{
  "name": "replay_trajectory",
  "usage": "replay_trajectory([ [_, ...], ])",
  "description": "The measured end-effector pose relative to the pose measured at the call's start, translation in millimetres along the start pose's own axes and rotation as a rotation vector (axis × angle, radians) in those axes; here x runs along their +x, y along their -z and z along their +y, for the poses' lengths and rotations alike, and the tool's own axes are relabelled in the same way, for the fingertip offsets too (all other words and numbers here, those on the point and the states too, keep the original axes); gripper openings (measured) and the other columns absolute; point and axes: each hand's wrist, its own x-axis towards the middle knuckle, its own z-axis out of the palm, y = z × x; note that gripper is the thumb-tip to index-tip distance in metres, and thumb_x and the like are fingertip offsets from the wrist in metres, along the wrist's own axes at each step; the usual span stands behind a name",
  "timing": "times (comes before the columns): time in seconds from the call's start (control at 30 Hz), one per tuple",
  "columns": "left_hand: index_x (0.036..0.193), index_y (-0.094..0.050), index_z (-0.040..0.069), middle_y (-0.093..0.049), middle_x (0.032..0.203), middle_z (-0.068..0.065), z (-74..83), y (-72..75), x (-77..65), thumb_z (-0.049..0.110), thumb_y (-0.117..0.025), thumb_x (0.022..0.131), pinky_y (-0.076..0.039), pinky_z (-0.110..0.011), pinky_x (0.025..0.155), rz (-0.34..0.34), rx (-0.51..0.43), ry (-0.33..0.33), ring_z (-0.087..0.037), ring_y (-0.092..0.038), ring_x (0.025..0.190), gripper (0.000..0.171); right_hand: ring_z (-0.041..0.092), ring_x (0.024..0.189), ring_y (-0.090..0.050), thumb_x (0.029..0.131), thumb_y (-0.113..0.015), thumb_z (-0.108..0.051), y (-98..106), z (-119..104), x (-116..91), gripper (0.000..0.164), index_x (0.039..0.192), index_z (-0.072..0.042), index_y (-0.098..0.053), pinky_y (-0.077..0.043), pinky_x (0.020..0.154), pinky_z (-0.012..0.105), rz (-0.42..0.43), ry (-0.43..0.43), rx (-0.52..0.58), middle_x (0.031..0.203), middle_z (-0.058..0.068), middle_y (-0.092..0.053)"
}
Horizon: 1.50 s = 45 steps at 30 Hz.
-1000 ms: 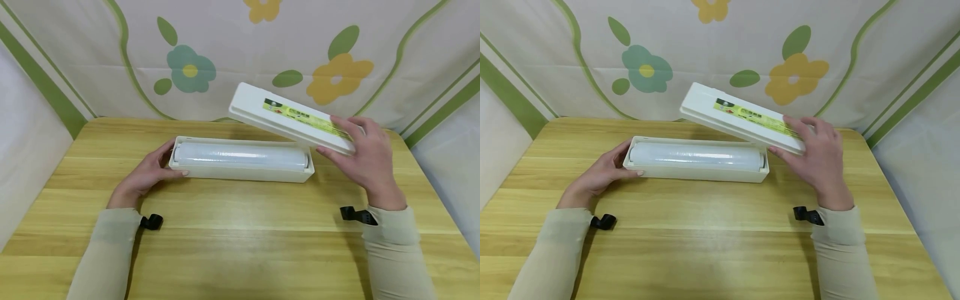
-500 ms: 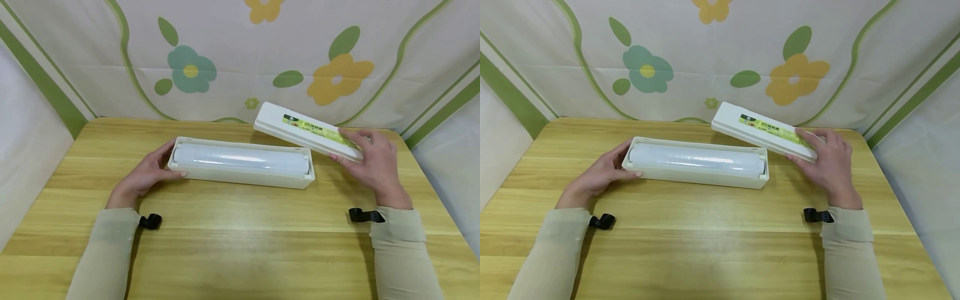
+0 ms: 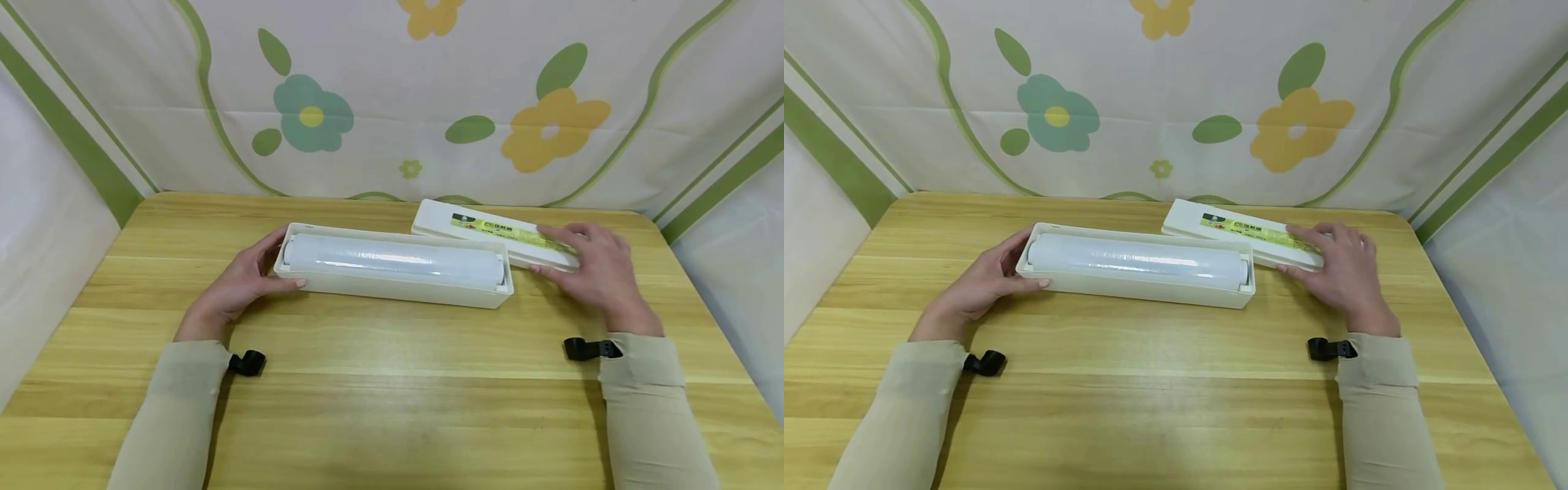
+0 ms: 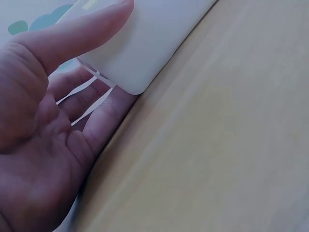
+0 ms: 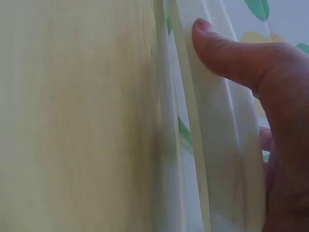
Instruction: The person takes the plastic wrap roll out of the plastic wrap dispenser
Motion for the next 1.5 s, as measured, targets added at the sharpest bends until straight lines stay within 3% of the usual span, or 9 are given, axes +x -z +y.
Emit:
replay_trajectory([
  [0.2, 0.168, -0.038, 0.032, -0.045, 0.162, -0.004, 0.2, -1.3, -0.4, 0.009, -0.088, 0.090, -0.042, -0.015, 0.107, 0.005, 0.027, -0.031, -0.022, -0.040, 0.146, 0.096, 0.058, 0.139, -0.042, 0.087, -0.091, -0.036, -0.9, 2.9, 0.8, 0.071, 0.151, -0.022, -0.063, -0.005, 0.124, 0.080, -0.052, -0.019, 0.054, 0.149, 0.030, -0.052],
  [0.43, 0.169, -0.035, 0.033, -0.042, 0.164, -0.002, 2.2, -2.1, 0.8, 0.012, -0.089, 0.090, -0.039, -0.013, 0.109, -0.004, 0.028, -0.017, -0.022, -0.036, 0.151, 0.098, 0.063, 0.141, -0.038, 0.091, -0.088, -0.031, -1.5, 5.8, 0.6, 0.074, 0.157, -0.021, -0.057, 0.004, 0.123, 0.082, -0.107, -0.028, 0.102, 0.154, 0.032, -0.046],
  [0.63, 0.168, -0.036, 0.036, -0.042, 0.165, 0.001, 0.8, -2.1, 4.5, 0.011, -0.089, 0.090, -0.038, -0.020, 0.113, -0.006, 0.026, -0.003, -0.021, -0.035, 0.153, 0.098, 0.061, 0.140, -0.038, 0.093, -0.086, -0.029, -2.5, 6.3, -0.5, 0.071, 0.157, -0.021, -0.057, 0.001, 0.123, 0.082, -0.106, -0.005, 0.095, 0.151, 0.029, -0.047],
  [0.97, 0.166, -0.038, 0.038, -0.045, 0.161, 0.003, -1.7, -1.4, 6.5, 0.008, -0.089, 0.089, -0.041, -0.013, 0.108, -0.001, 0.014, 0.001, -0.018, -0.038, 0.149, 0.097, 0.061, 0.139, -0.039, 0.094, -0.086, -0.031, -3.9, 6.0, -0.3, 0.071, 0.158, -0.022, -0.056, 0.001, 0.123, 0.083, -0.115, -0.003, 0.089, 0.151, 0.030, -0.046],
  [1.5, 0.166, -0.037, 0.040, -0.044, 0.162, 0.005, -0.7, -0.8, 5.8, 0.011, -0.090, 0.089, -0.039, -0.021, 0.113, 0.005, 0.026, 0.016, -0.018, -0.038, 0.149, 0.098, 0.065, 0.138, -0.040, 0.095, -0.084, -0.032, -2.1, 1.2, 2.8, 0.072, 0.159, -0.020, -0.054, -0.001, 0.120, 0.085, -0.145, -0.011, 0.066, 0.153, 0.031, -0.046],
])
